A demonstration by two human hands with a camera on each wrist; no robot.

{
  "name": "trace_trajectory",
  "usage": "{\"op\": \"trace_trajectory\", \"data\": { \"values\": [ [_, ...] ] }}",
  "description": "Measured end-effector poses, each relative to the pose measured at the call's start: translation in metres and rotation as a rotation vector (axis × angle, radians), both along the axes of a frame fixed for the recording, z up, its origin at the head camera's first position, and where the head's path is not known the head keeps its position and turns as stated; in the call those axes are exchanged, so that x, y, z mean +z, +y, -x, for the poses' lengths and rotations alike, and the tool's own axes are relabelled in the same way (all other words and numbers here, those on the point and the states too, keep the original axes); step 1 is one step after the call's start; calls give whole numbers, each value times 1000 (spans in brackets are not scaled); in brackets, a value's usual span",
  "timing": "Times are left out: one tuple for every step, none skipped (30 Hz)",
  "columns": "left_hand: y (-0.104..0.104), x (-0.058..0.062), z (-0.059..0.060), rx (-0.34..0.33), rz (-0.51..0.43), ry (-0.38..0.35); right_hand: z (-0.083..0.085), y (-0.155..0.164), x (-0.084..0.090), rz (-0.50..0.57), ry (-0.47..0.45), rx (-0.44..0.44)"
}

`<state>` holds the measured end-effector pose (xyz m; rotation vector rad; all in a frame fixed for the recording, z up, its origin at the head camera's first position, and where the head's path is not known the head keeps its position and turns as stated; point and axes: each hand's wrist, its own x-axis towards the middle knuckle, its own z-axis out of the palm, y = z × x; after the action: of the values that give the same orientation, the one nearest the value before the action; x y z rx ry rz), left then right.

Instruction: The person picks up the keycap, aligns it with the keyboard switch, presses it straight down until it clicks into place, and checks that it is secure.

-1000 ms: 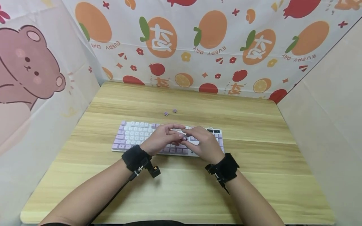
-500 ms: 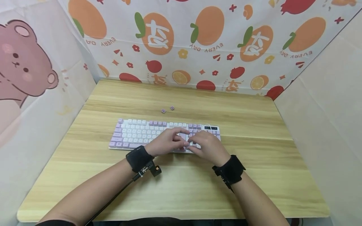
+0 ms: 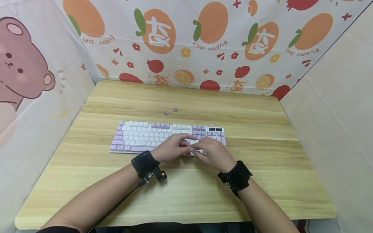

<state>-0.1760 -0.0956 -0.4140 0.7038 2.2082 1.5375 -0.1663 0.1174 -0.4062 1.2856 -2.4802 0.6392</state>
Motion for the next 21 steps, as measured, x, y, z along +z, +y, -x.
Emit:
{"op": "trace_trajectory", "data": {
  "values": [
    [-1,0,0,1,-5,-11,0,0,0,0,-3,2],
    [-1,-1,0,-1,-13,-21,0,-1,-1,1,-7,4],
    [-2,-1,1,-2,-18,-32,0,-1,-1,3,-11,7],
    [-2,-1,1,-1,-19,-40,0,-1,-2,6,-12,10],
    [-3,-1,1,-2,-21,-45,0,-2,-2,10,-13,14],
    [-3,-2,1,-2,-22,-50,0,-2,-3,14,-16,17],
    [-3,-1,2,-2,-20,-50,0,-2,-3,19,-16,19],
    [-3,-1,2,-4,-20,-51,0,-2,-3,23,-19,20],
    [-3,-1,2,-5,-18,-55,0,-2,-3,24,-17,21],
    [-4,-1,2,-6,-18,-56,0,-2,-3,26,-13,21],
    [-4,-1,2,-8,-20,-59,0,-3,-3,27,-11,22],
    [-4,-1,2,-10,-24,-63,-1,-3,-3,26,-7,21],
    [-4,-1,2,-12,-30,-68,-1,-4,-3,28,-2,23],
    [-5,-2,2,-13,-43,-78,-1,-4,-3,29,5,21],
    [-5,-3,3,-14,-54,-85,-1,-4,-3,31,10,19],
    [-5,-3,3,-12,-68,-92,-1,-5,-3,37,17,18],
    [-6,-4,3,-11,-82,-98,-1,-5,-3,41,20,15],
    [-6,-5,4,-9,-93,-105,-2,-5,-3,46,22,12],
    [-6,-5,4,-7,-105,-114,-2,-6,-3,55,17,11],
    [-7,-6,4,-4,-113,-119,-2,-6,-3,59,12,8],
    [-7,-6,4,-2,-116,-121,-3,-6,-3,66,4,7]
  ]
}}
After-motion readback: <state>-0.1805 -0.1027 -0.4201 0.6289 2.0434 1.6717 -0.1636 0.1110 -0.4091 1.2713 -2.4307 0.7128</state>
